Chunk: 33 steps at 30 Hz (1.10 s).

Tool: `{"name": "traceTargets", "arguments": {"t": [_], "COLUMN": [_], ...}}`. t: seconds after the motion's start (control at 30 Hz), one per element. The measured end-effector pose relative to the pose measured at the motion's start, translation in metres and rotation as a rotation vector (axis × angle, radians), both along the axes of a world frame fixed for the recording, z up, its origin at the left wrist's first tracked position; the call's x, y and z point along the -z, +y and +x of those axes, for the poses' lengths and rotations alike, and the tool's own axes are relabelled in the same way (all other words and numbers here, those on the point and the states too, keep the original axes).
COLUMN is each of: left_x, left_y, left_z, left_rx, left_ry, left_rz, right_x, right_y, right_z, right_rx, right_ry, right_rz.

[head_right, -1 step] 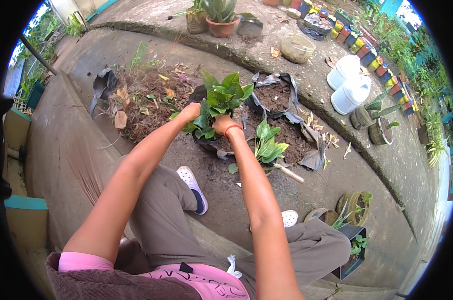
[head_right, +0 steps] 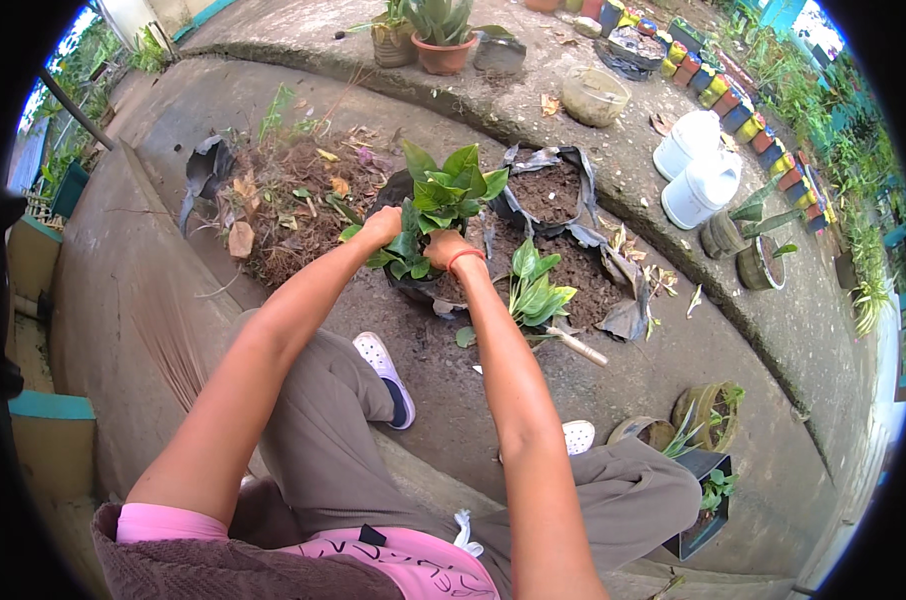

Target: The person sits on the ground and uses pruning shears to trim leaves and stems from potted plants. They repeatedly cut foliage and place the trimmed pieces on the ground beside the pots.

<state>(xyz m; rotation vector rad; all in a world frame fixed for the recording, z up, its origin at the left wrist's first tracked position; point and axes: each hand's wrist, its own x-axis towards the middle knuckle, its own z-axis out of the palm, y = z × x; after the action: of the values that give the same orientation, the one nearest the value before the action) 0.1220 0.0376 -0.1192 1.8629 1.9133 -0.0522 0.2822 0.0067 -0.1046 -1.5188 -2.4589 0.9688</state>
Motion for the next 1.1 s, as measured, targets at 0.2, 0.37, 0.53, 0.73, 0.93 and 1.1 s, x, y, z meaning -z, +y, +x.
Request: {"name": "traceTargets", "arguments": {"t": [0.2,0.37,0.53,0.73,0.93,1.1], "left_x": [0.014,-0.023,-0.078,-0.086,-0.054,-0.033], "left_y": [0.001,0.036,0.056,0.034,0.002,0.004], "left_z": [0.007,-0.027,-0.113,-0.170,-0.109,-0.056], "left_rx": [0.038,0.233,-0.283,-0.482,0.116,0.317], "left_ry": [-0.043,0.123,0.072,0.373,-0.277,-0.084], "left_rz": [0.119,0.177,0.357,0.266,-0.549,0.093], "right_x": [0.014,0.004,-0.027,-0.070,-0.077,-0.039], "right_y": [-0.004,-0.010,-0.022,-0.047,-0.075,-0.061], "right_z": [0.006,0.010,0.007,-0.011,-0.052,-0.073], "right_rx": [0.007,0.037,-0.166,0.266,-0.064,-0.177], "right_ry": [-0.020,0.087,0.049,0.040,0.158,0.009], "right_rz": [0.024,0.018,0.103,0.229,0.102,0.123]}}
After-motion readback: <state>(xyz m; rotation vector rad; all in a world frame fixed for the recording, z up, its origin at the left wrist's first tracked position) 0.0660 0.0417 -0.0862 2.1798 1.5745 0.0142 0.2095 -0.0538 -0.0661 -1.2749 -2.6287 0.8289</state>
